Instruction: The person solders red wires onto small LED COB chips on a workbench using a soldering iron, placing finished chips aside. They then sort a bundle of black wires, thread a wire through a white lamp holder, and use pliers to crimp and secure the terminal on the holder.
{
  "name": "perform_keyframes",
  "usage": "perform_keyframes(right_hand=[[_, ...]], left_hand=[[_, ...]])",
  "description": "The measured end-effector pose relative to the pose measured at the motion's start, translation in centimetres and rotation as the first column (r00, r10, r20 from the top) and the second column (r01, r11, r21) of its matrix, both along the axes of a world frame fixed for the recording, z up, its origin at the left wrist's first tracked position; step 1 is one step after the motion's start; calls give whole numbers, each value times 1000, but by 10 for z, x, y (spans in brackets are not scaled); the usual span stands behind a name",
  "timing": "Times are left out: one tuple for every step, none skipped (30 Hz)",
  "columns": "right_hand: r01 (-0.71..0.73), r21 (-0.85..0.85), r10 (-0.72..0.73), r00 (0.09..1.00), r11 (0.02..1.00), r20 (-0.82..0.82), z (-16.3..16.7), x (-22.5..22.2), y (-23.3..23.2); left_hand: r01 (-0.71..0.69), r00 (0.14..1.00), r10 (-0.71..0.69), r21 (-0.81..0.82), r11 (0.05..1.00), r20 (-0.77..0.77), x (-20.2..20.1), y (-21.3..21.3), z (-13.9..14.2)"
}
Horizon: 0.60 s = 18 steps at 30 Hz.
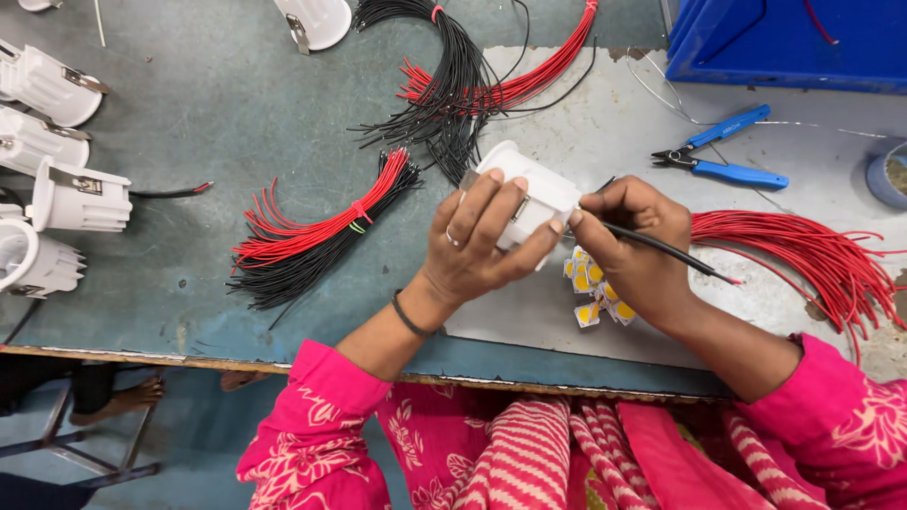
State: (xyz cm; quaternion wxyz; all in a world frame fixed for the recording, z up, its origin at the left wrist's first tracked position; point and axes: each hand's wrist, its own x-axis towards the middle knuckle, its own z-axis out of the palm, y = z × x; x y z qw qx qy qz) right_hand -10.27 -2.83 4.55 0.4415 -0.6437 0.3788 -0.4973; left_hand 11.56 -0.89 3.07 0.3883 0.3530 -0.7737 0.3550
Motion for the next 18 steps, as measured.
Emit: perform_keyframes(right_hand=[[-20, 26, 20, 1000, 999, 16, -1, 0, -2], [-43, 52, 42, 999, 998, 30, -1, -1, -4], [-70, 79, 67, 997, 994, 44, -1, -2, -6], [-96, 21, 96, 995, 995, 25, 0, -5, -8], [-127, -36, 127, 992, 991, 3, 2, -8, -9], [-159, -93, 157, 987, 983, -21, 4, -12, -10], [-149, -104, 143, 988, 983, -62, 5, -15, -11], [-141, -116, 129, 986, 983, -103, 7, -18, -12], [-135, -129, 115, 982, 982, -147, 8, -21, -13], [-128, -157, 96, 977, 979, -192, 8, -24, -14], [-124, -187, 77, 969, 975, -237, 8, -28, -17], [-122, -219, 57, 959, 968, -279, 6, -31, -19], [-128, -215, 64, 958, 968, -280, 4, -34, -22], [-134, -211, 71, 957, 968, -281, 0, -36, -25], [-139, -207, 77, 956, 968, -282, -3, -38, -27], [-138, -168, 92, 962, 976, -258, -6, -40, -30], [-138, -127, 105, 967, 982, -233, -7, -41, -32], [-140, -87, 120, 970, 986, -210, -7, -41, -34]], left_hand=[[-3, 1000, 3, 3, 1000, -5, 0, -1, 1], [7, 999, -3, 67, 998, -54, -1, -3, 2], [16, 994, -2, 131, 991, -105, -2, -4, 4], [26, 987, 5, 196, 980, -159, -2, -5, 6], [46, 976, 4, 222, 974, -219, -1, -8, 8], [67, 960, 5, 245, 967, -281, 2, -10, 10], [91, 940, 6, 266, 960, -342, 6, -13, 12], [89, 925, 12, 247, 965, -379, 13, -16, 14], [85, 909, 18, 228, 970, -416, 23, -18, 16], [78, 890, 26, 208, 975, -454, 36, -19, 17], [35, 852, 62, 175, 984, -520, 50, -20, 18], [-11, 808, 92, 141, 990, -582, 65, -20, 18], [43, 697, 67, 136, 990, -714, 82, -20, 18], [96, 564, 44, 119, 988, -825, 100, -20, 17], [97, 491, 4, 59, 994, -871, 120, -21, 17], [125, 402, -36, 16, 992, -915, 136, -26, 16], [147, 308, -82, -37, 988, -948, 152, -30, 14], [196, 193, -118, -79, 977, -974, 166, -36, 11]])
